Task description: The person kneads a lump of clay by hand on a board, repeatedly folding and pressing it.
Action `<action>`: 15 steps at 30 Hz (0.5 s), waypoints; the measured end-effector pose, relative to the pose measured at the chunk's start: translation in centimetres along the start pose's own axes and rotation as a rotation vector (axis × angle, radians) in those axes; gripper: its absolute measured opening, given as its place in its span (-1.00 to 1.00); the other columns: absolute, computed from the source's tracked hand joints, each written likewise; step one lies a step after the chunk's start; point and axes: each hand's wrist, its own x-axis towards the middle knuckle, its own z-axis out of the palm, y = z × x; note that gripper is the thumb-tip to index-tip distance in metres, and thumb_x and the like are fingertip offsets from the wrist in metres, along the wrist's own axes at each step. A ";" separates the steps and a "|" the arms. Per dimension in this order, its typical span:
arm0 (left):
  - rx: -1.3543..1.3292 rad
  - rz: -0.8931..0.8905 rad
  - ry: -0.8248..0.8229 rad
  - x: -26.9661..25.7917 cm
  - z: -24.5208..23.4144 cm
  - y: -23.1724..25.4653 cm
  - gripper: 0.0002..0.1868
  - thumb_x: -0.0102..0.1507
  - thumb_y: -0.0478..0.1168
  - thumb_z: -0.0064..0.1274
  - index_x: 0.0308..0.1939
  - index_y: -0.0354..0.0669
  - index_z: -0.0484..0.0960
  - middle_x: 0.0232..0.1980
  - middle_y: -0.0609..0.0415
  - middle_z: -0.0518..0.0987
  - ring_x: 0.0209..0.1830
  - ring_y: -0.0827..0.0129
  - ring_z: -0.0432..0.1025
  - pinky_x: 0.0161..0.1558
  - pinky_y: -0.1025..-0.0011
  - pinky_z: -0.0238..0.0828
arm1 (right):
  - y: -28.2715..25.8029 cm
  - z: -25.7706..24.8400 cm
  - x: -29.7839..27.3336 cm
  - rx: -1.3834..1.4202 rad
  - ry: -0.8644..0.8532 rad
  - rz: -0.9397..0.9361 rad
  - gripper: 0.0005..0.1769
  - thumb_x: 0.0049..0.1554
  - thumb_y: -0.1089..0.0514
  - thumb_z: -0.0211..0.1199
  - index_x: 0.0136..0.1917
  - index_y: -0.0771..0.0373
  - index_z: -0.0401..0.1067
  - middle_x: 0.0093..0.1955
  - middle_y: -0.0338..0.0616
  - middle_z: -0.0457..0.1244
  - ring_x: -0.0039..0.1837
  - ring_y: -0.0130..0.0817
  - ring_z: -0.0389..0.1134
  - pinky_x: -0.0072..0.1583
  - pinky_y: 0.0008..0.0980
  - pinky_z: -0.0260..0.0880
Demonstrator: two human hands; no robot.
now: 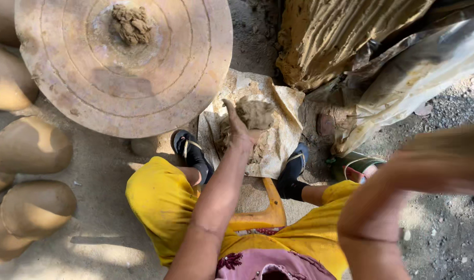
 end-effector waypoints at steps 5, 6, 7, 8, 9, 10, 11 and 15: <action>0.149 -0.274 0.012 -1.6 -3.4 -1.4 -0.07 0.20 0.58 -0.24 0.36 0.01 0.42 0.29 -0.26 0.47 0.27 -0.14 0.37 0.24 -0.24 0.36 | 1.8 7.1 -4.5 0.125 -0.587 0.273 -0.61 0.23 0.14 0.09 0.28 0.30 0.45 0.31 0.09 0.35 0.42 -0.08 0.33 0.52 -0.04 0.20; 0.191 -0.326 0.002 -0.9 -4.5 -1.2 -0.09 0.20 0.57 -0.23 0.33 0.00 0.46 0.30 -0.21 0.48 0.28 -0.09 0.39 0.20 -0.19 0.41 | 2.7 6.5 -3.5 0.442 -0.802 0.561 -0.64 0.29 0.09 0.06 0.27 0.20 0.51 0.25 0.03 0.42 0.35 -0.15 0.44 0.46 -0.12 0.24; 0.235 -0.413 0.025 -1.9 -6.9 -2.0 -0.10 0.19 0.55 -0.21 0.30 -0.02 0.50 0.30 -0.16 0.50 0.28 -0.04 0.41 0.17 -0.15 0.45 | 3.1 6.1 -3.7 0.450 -0.785 0.590 -0.64 0.29 0.09 0.06 0.27 0.20 0.51 0.25 0.03 0.42 0.35 -0.15 0.44 0.46 -0.12 0.24; 0.049 -0.339 -0.417 -2.8 -9.2 -2.8 -0.27 0.34 0.41 -0.12 0.29 -0.08 0.52 0.26 -0.18 0.51 0.21 0.02 0.42 0.14 0.00 0.48 | 3.2 6.2 -3.4 0.532 -0.732 0.759 -0.71 0.27 0.16 0.15 0.20 0.30 0.52 0.16 0.14 0.37 0.19 -0.08 0.35 0.27 -0.02 0.36; -0.160 -0.235 -0.881 -1.7 -10.0 -3.5 -0.43 0.49 0.27 -0.02 0.27 -0.13 0.55 0.23 -0.19 0.52 0.14 0.07 0.43 0.12 0.14 0.51 | 3.5 6.3 -1.2 0.604 -0.670 0.890 -0.77 0.25 0.23 0.25 0.13 0.40 0.54 0.08 0.24 0.31 0.03 -0.01 0.26 0.07 0.06 0.48; -0.158 -0.251 -0.902 -0.6 -10.6 -3.5 -0.43 0.49 0.27 -0.02 0.27 -0.13 0.55 0.23 -0.19 0.52 0.14 0.07 0.43 0.12 0.14 0.51 | 4.1 5.4 1.2 0.443 -0.586 0.736 -0.78 0.22 0.19 0.25 0.13 0.29 0.51 0.10 0.04 0.33 0.09 -0.18 0.31 0.13 -0.09 0.44; 0.037 -0.308 -0.409 -0.8 -11.7 -3.0 -0.36 0.30 0.34 -0.02 0.19 -0.04 0.60 0.19 -0.11 0.58 0.16 0.07 0.48 0.12 0.03 0.53 | 4.9 4.0 3.5 0.285 -0.512 0.597 -0.78 0.19 0.15 0.26 0.12 0.17 0.50 0.12 -0.16 0.35 0.15 -0.35 0.36 0.18 -0.24 0.40; 0.147 -0.411 0.018 -1.0 -12.5 -3.2 -0.20 0.13 0.44 0.06 0.14 -0.11 0.65 0.18 -0.14 0.62 0.21 -0.02 0.52 0.12 -0.06 0.58 | 10.2 0.5 17.9 -0.393 0.107 -0.231 -0.32 0.24 0.20 0.52 0.52 0.30 0.30 0.55 0.34 0.09 0.52 0.17 0.16 0.41 0.08 0.37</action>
